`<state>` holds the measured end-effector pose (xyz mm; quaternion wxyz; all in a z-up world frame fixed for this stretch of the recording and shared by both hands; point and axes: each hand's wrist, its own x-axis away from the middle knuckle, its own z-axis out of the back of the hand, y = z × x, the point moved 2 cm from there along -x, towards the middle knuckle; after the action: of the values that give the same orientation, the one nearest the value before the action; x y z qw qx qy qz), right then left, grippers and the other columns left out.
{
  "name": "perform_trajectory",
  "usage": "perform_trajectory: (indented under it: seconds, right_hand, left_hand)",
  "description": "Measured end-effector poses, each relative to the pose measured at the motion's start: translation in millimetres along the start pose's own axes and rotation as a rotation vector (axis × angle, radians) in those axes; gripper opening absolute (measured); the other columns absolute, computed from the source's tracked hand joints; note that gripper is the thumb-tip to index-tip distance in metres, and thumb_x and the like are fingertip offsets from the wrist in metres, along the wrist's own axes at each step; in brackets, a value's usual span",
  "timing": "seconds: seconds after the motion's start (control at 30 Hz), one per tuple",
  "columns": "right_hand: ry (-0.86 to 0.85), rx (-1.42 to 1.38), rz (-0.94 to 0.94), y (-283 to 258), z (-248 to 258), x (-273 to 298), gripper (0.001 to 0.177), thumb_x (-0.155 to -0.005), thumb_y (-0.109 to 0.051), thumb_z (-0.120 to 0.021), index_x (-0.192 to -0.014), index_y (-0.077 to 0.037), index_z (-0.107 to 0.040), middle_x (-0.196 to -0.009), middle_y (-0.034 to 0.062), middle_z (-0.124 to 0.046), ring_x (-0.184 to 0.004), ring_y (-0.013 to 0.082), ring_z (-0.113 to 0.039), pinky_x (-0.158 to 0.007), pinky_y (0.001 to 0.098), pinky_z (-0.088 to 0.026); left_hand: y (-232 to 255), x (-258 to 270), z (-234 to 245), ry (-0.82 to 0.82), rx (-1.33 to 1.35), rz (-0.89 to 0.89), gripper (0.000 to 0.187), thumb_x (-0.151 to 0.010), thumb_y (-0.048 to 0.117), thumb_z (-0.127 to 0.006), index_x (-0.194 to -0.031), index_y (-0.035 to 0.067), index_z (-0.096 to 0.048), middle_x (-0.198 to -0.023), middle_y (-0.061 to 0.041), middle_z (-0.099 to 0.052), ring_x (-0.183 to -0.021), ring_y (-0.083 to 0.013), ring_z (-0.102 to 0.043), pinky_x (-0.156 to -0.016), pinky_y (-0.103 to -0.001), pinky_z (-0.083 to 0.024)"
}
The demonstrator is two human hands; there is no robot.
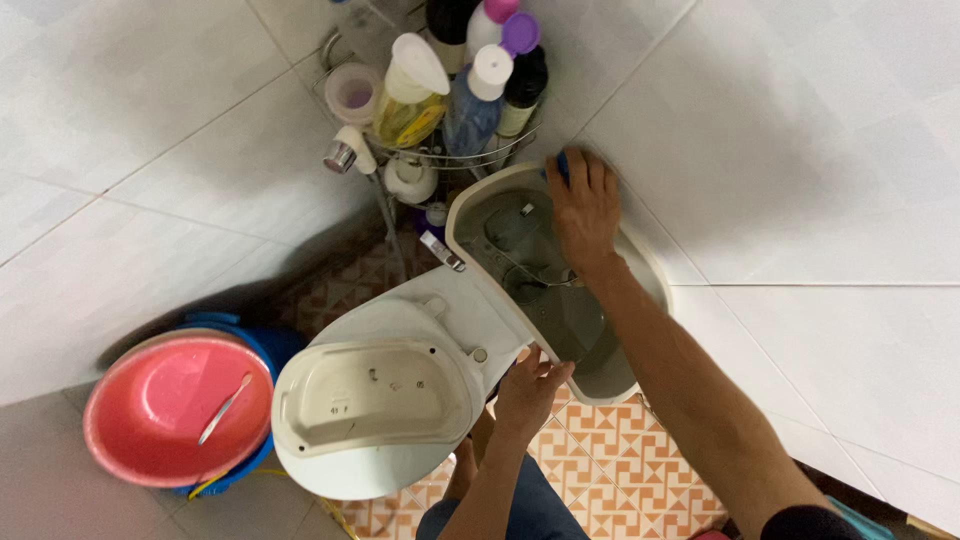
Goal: The person scrubs the inside of a toilet tank with a blue sponge, replaces the tank lid, and rinses their hands under a faucet.
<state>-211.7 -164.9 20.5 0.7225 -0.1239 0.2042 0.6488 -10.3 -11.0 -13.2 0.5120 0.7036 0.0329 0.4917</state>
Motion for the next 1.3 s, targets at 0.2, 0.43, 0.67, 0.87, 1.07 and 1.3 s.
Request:
perform_trajectory:
  seconds: [0.2,0.43,0.67,0.87,1.07,1.3]
  right_hand:
    - [-0.118,-0.071,0.098,24,85,43,0.055,-0.074,0.0,-0.074,-0.129,-0.002,-0.069,-0.139,0.0198,-0.058,-0.127,0.0363,-0.056,-0.103,0.0474,-0.047]
    - [-0.195,-0.012,-0.25,39,132,155,0.039,-0.096,-0.016,-0.075,-0.134,-0.007,-0.068,-0.137,0.0182,-0.058,-0.117,0.0348,-0.057,-0.098,0.0479,-0.049]
    - [0.026,0.005,-0.157,-8,46,32,0.041,-0.092,-0.01,-0.077,-0.132,-0.005,-0.069,-0.14,0.019,-0.053,-0.123,0.0351,-0.054,-0.103,0.0482,-0.048]
    - [0.102,-0.228,-0.422,-58,11,-31,0.041,-0.091,-0.01,-0.08,-0.13,-0.004,-0.071,-0.134,0.0185,-0.056,-0.118,0.0374,-0.056,-0.101,0.0493,-0.049]
    - [0.104,-0.457,-0.335,-114,24,-35,0.04,-0.085,-0.006,-0.075,-0.125,-0.002,-0.072,-0.125,0.022,-0.059,-0.113,0.0404,-0.058,-0.095,0.0511,-0.05]
    - [-0.104,-0.543,-0.149,-131,56,-9,0.04,-0.082,-0.008,-0.077,-0.122,-0.007,-0.073,-0.124,0.0161,-0.059,-0.109,0.0369,-0.058,-0.095,0.0506,-0.051]
  left_hand:
    - [-9,0,-3,0.12,0.008,0.085,0.089,-0.085,0.054,-0.073,-0.153,0.006,-0.042,-0.13,-0.01,-0.072,-0.108,-0.0175,-0.076,-0.095,-0.031,-0.055]
    - [34,-17,40,0.165,-0.01,0.2,0.089,-0.092,0.057,-0.061,-0.163,0.015,-0.029,-0.149,-0.004,-0.061,-0.108,-0.0352,-0.071,-0.101,-0.036,-0.052]
    - [55,-46,104,0.272,-0.056,0.213,0.078,-0.093,0.053,-0.06,-0.159,0.021,-0.036,-0.154,-0.005,-0.052,-0.13,-0.0263,-0.06,-0.109,-0.035,-0.037]
    - [38,-55,95,0.313,0.256,-0.077,0.076,-0.092,0.039,-0.069,-0.154,0.005,-0.042,-0.141,-0.016,-0.066,-0.138,-0.0212,-0.055,-0.104,-0.033,-0.05]
    - [30,-63,96,0.33,0.132,-0.001,0.066,-0.097,0.032,-0.063,-0.155,0.012,-0.04,-0.138,-0.013,-0.064,-0.131,-0.0223,-0.059,-0.102,-0.033,-0.049]
    - [-1,-79,91,0.36,-0.001,-0.122,0.033,-0.095,0.014,-0.064,-0.126,0.001,-0.066,-0.111,-0.013,-0.076,-0.099,-0.0213,-0.071,-0.082,-0.034,-0.056]
